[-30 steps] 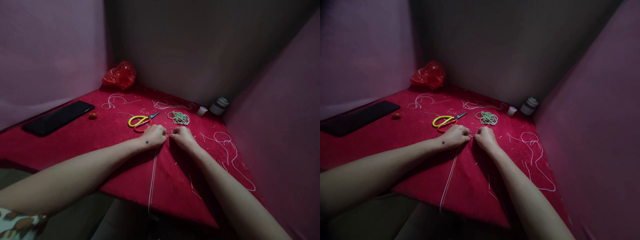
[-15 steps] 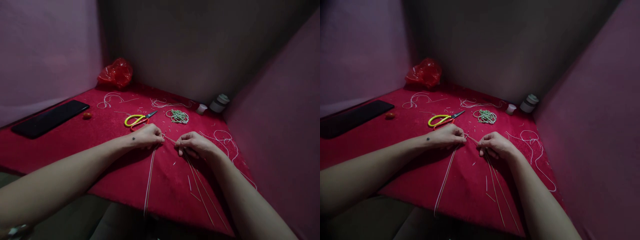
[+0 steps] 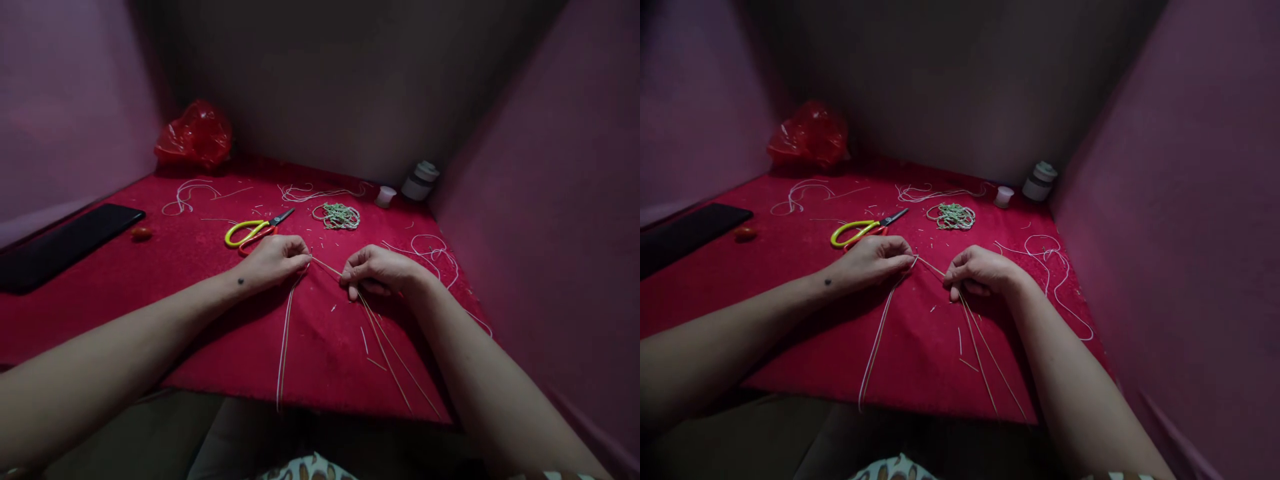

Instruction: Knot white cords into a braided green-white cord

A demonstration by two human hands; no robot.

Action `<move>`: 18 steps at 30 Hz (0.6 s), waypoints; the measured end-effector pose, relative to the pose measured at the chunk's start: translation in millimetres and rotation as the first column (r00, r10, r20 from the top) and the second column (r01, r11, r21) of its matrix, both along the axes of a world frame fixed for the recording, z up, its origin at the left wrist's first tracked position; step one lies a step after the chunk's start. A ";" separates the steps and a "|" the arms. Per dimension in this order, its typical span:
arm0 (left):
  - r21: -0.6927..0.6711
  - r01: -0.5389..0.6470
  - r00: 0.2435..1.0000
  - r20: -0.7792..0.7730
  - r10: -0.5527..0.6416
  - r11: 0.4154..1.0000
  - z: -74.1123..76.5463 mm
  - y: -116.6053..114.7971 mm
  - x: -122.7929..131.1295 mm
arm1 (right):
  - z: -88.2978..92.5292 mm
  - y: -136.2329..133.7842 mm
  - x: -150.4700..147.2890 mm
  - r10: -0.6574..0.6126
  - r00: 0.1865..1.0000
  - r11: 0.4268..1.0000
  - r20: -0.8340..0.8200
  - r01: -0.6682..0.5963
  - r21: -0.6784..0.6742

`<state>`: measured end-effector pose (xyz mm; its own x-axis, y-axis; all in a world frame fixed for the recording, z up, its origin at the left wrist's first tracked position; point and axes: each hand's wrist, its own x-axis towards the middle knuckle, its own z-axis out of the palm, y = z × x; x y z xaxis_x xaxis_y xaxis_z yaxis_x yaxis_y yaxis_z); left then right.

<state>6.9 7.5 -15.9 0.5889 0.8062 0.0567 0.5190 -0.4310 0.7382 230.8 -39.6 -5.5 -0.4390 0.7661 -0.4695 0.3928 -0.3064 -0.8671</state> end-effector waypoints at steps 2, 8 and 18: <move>0.154 0.030 0.999 0.036 -0.036 0.988 0.2 -3.7 1.8 | 0.7 -0.7 -0.4 -0.008 1.000 1.000 -0.005 0.008 0.015; 0.455 0.229 0.966 -0.216 -0.143 0.860 0.2 -21.9 18.5 | 2.5 -1.3 2.7 0.022 1.000 1.000 0.002 -0.022 0.009; 0.569 0.368 0.874 -0.481 -0.065 0.736 -8.0 -30.4 43.7 | 4.6 -0.5 9.5 0.146 0.989 0.989 -0.009 -0.146 -0.019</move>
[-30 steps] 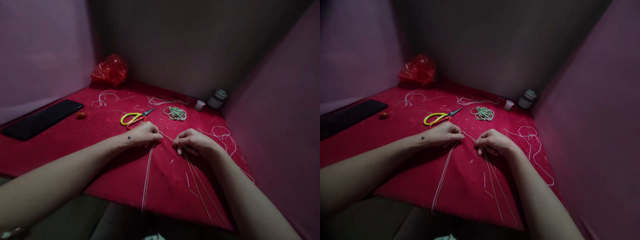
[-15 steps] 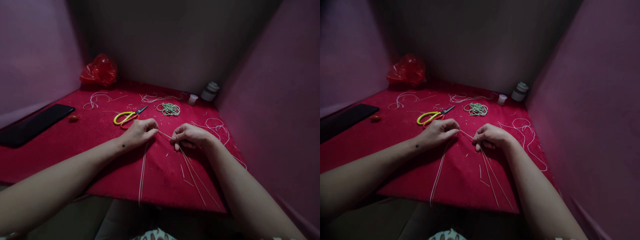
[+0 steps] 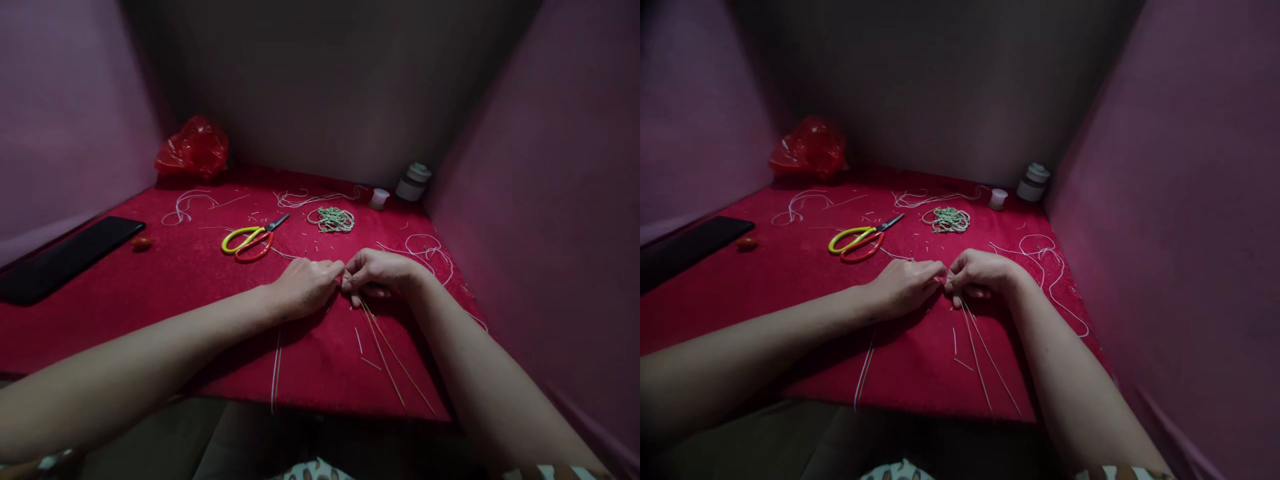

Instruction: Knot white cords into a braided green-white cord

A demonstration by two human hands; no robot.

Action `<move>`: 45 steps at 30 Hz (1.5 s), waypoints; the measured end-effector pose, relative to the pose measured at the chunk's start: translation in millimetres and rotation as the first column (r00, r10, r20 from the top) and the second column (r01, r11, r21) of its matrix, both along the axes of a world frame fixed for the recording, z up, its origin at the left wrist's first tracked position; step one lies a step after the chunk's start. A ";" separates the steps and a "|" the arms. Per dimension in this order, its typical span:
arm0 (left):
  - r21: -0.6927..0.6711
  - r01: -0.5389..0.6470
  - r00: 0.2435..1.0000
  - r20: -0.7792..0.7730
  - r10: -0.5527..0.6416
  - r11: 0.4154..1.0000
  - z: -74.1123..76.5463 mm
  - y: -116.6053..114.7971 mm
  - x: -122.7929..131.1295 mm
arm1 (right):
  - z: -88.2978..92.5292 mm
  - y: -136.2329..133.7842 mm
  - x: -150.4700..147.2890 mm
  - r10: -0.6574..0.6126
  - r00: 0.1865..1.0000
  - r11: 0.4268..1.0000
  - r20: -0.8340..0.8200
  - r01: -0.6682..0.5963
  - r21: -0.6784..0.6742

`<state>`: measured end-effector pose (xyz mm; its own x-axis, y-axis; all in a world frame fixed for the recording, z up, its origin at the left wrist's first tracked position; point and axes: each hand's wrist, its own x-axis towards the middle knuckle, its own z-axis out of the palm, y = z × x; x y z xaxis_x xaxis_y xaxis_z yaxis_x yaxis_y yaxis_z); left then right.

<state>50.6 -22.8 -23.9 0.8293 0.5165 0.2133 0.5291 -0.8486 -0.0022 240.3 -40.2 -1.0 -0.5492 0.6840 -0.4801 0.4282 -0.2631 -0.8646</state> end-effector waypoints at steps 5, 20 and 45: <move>-0.021 0.017 0.998 0.057 -0.016 1.000 -7.3 -3.1 -2.3 | -1.6 0.8 1.4 0.005 1.000 1.000 0.003 -0.005 0.004; 0.123 0.375 0.924 0.033 -0.381 0.919 -6.0 -20.8 3.2 | -1.8 0.0 1.4 -0.047 0.999 0.996 0.018 0.045 0.083; 0.059 0.485 0.873 -0.100 -0.478 0.873 -2.9 -33.3 -0.2 | 4.2 -2.4 13.9 -0.129 0.988 0.988 -0.087 0.136 0.075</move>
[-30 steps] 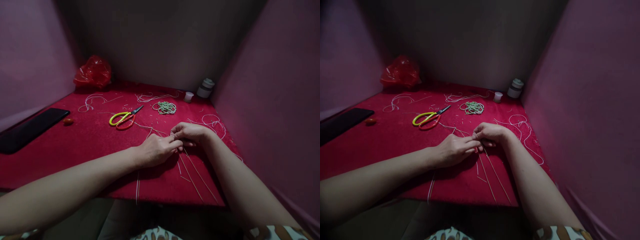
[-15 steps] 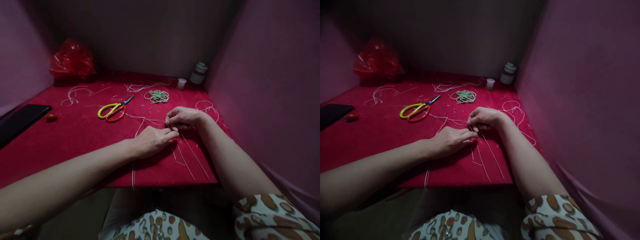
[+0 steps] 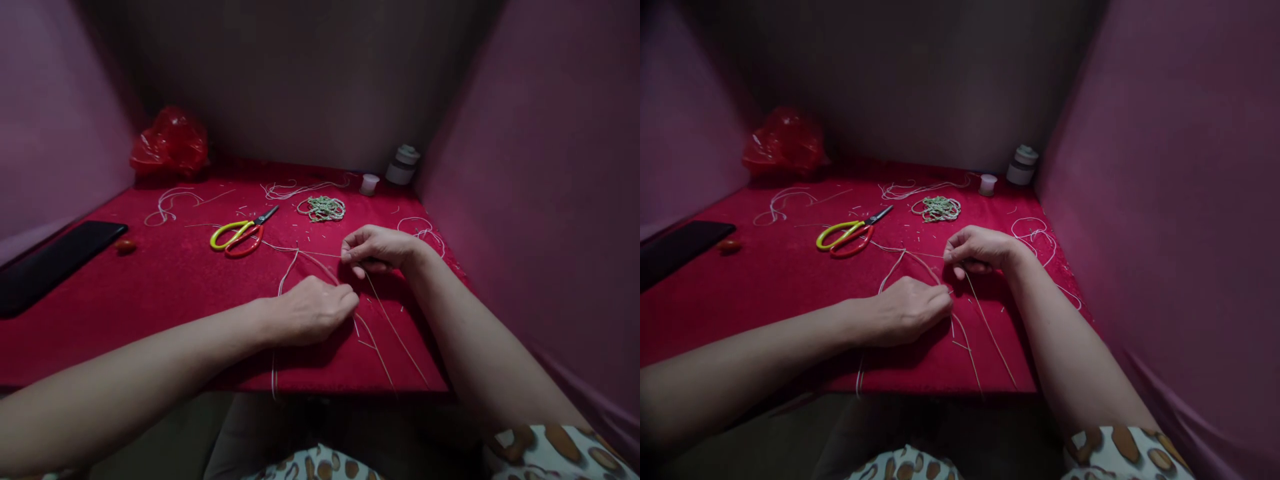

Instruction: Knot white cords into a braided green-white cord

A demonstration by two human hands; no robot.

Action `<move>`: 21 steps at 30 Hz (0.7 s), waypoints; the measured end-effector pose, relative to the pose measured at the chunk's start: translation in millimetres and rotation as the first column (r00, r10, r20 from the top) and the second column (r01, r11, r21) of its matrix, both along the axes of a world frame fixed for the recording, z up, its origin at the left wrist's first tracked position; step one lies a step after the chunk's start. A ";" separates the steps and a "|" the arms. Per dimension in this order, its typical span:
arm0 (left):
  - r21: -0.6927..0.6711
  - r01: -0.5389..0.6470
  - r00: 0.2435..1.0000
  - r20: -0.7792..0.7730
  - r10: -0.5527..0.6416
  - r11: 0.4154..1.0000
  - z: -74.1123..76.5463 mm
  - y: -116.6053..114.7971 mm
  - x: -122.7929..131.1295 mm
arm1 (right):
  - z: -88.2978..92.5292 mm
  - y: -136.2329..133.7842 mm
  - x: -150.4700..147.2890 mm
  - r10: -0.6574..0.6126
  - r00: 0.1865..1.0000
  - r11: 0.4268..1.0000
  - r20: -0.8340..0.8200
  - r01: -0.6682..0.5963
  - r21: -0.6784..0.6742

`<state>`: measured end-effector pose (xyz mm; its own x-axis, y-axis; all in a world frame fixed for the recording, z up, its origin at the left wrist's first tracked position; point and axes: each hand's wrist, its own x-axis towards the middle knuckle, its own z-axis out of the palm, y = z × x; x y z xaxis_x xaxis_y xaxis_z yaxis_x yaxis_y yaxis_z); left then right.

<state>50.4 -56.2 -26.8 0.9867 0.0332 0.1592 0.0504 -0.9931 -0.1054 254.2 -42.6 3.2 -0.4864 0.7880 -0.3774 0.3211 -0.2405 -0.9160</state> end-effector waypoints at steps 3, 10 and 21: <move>-0.042 0.057 0.998 -0.035 -0.058 0.998 5.7 -6.6 -4.2 | 0.2 1.3 3.6 -0.134 0.982 0.991 -0.136 0.134 -0.008; -0.048 0.032 0.999 -0.010 -0.032 0.998 5.5 -5.7 -4.4 | 19.1 -0.2 17.4 -0.480 0.749 0.815 -0.458 0.573 0.083; -0.111 -0.099 0.970 0.212 0.121 0.989 4.7 -10.3 -5.2 | 1.2 6.6 -9.8 -0.755 0.655 0.527 0.033 0.576 0.624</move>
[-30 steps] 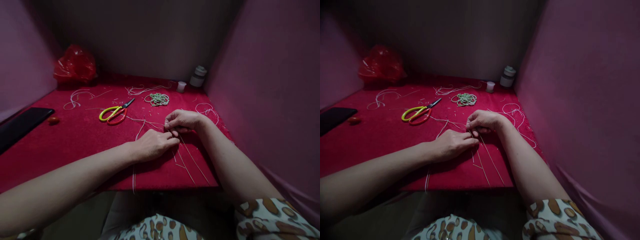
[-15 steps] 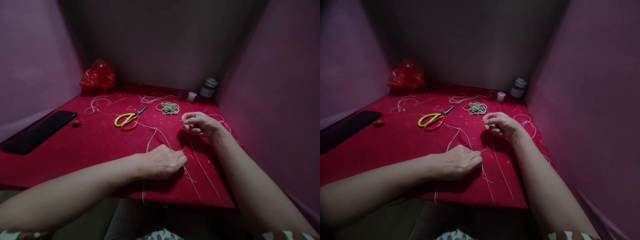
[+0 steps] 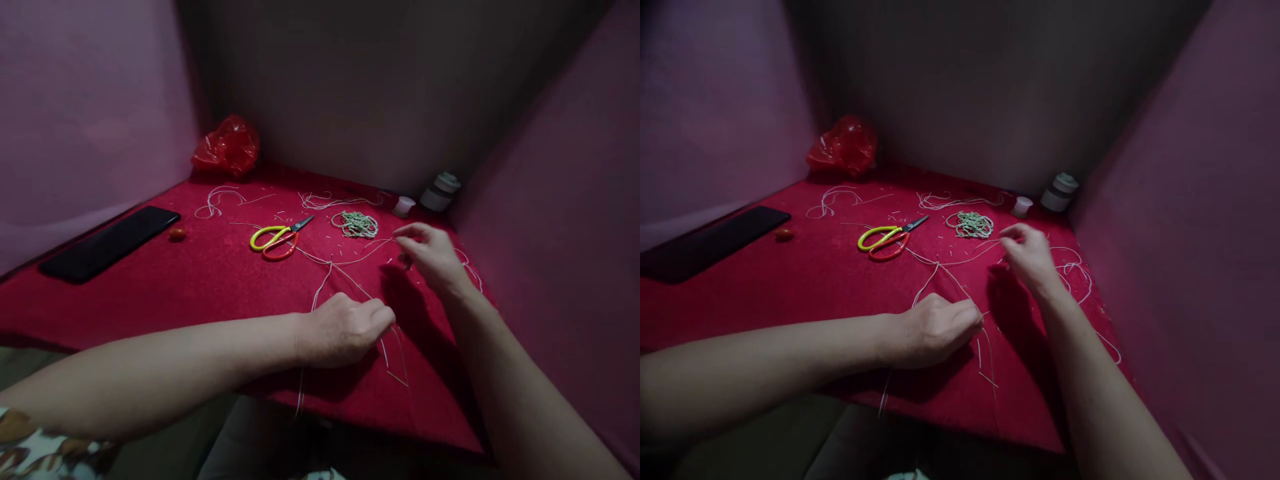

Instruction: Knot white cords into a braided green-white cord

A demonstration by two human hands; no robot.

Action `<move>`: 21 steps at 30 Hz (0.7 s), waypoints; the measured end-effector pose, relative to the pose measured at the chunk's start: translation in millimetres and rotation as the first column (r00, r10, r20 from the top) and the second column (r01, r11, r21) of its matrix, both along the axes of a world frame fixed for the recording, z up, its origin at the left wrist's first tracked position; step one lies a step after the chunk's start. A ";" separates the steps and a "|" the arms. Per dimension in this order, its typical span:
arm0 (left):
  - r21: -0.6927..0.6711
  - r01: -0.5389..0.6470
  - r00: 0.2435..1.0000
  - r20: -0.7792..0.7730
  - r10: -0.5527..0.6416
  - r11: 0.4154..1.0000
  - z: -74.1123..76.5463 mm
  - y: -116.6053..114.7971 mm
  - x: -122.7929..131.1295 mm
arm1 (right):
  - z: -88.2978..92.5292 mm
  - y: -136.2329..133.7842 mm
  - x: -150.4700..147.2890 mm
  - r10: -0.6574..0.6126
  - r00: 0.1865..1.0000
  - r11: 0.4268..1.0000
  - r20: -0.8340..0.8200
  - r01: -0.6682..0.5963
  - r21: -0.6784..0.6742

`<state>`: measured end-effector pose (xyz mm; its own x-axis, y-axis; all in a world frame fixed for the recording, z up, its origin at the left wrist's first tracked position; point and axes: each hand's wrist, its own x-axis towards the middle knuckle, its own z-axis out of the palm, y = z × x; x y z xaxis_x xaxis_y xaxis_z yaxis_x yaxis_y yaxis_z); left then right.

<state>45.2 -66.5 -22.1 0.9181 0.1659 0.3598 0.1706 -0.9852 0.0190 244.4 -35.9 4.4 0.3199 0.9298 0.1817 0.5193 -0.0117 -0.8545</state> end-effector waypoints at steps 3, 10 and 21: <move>-0.004 0.021 0.995 0.093 -0.020 1.000 -1.1 0.2 0.7 | -3.2 -4.1 -38.6 0.296 0.944 0.937 0.148 -0.256 -0.236; 0.053 0.039 0.981 0.188 -0.048 0.998 -6.3 3.2 4.4 | -6.4 1.3 -73.1 0.439 0.893 0.811 0.098 -0.347 -0.471; -0.199 -0.639 0.769 -0.191 0.610 0.743 24.5 42.3 -21.3 | -29.5 2.9 -63.5 0.296 0.869 0.855 -0.398 -0.426 -0.296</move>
